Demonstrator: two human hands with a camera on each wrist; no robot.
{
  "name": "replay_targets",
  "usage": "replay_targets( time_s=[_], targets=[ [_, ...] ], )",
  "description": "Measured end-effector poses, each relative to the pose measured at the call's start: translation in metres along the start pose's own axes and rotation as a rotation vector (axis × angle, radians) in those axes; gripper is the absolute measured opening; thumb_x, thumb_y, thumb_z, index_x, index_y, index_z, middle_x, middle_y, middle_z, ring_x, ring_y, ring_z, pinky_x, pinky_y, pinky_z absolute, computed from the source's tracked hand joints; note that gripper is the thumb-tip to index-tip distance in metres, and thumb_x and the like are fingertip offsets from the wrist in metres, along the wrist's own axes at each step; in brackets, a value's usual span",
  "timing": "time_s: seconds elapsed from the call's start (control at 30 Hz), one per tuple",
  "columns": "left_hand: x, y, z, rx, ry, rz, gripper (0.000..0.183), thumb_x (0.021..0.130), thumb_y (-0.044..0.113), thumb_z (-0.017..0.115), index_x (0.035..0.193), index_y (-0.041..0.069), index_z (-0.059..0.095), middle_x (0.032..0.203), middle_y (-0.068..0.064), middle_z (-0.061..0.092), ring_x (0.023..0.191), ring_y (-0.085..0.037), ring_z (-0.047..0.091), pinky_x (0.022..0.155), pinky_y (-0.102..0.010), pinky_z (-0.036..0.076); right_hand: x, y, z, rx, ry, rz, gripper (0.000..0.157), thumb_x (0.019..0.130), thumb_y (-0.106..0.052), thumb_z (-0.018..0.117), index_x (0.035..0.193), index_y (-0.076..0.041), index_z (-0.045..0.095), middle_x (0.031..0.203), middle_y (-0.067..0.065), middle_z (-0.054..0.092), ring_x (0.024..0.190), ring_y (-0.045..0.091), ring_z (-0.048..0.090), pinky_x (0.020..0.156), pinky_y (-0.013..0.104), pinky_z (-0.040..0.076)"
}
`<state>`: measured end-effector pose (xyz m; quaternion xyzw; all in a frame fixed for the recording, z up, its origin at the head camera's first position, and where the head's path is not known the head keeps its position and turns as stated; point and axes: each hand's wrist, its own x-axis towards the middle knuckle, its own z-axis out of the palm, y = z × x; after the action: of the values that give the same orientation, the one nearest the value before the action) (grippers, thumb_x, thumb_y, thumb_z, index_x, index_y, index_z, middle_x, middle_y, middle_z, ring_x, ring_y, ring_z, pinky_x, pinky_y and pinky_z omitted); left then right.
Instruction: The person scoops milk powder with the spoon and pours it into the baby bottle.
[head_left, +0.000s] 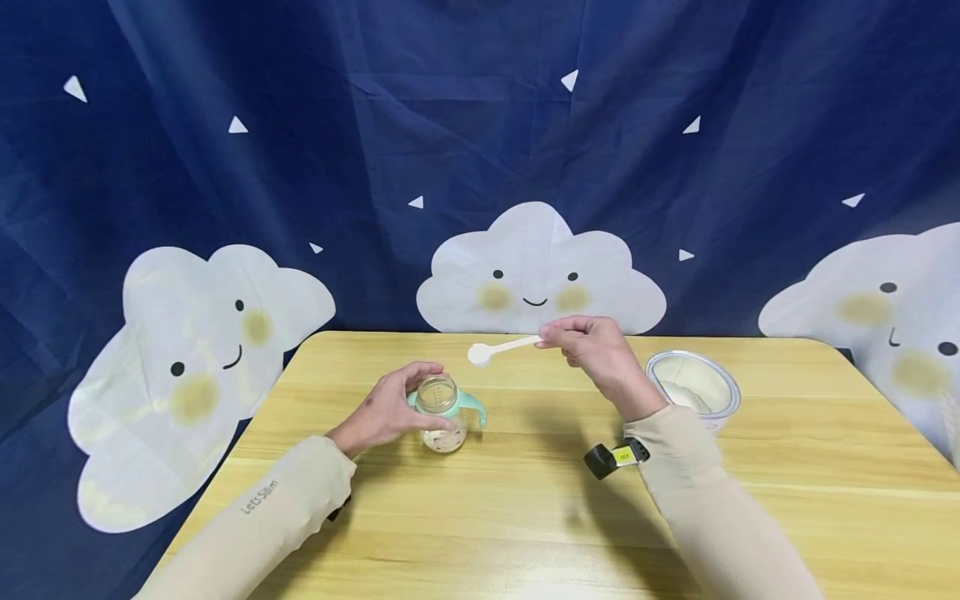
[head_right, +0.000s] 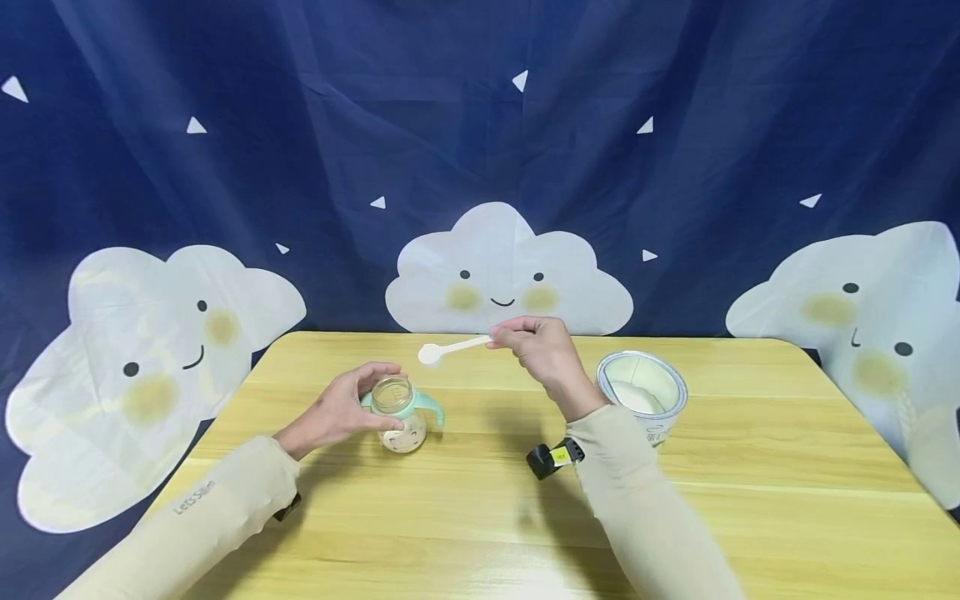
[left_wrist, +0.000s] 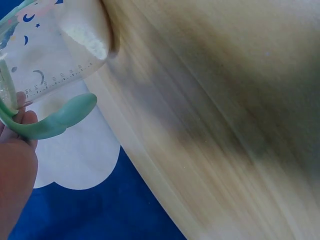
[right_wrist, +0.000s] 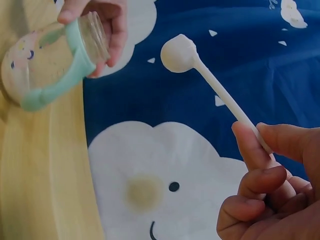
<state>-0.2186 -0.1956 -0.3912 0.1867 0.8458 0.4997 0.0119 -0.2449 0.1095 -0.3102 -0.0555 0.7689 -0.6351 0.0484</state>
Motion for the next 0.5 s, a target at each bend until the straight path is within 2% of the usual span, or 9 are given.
replay_targets(
  time_s=[0.17,0.5],
  targets=[
    [-0.001,-0.002,0.000,-0.017,0.002,-0.006,0.077,0.070,0.012,0.093,0.135,-0.004,0.054,0.133,-0.015,0.061,0.123,-0.029,0.058,0.107,-0.045,0.044,0.002,0.001,0.014,0.021,-0.014,0.019,0.022,0.093,-0.012,0.070,0.106,0.005,0.070,0.079,-0.002,0.073,0.055,0.006,0.036,0.053,0.020,0.030],
    [-0.001,-0.003,0.000,-0.007,0.006,-0.005,0.077,0.070,0.010,0.092,0.135,-0.003,0.053,0.128,-0.016,0.063,0.119,-0.029,0.060,0.104,-0.045,0.046,0.003,0.011,0.041,-0.025,-0.033,0.004,0.016,0.093,-0.013,0.070,0.101,0.000,0.074,0.083,0.000,0.075,0.066,0.010,0.043,0.058,0.020,0.037]
  ],
)
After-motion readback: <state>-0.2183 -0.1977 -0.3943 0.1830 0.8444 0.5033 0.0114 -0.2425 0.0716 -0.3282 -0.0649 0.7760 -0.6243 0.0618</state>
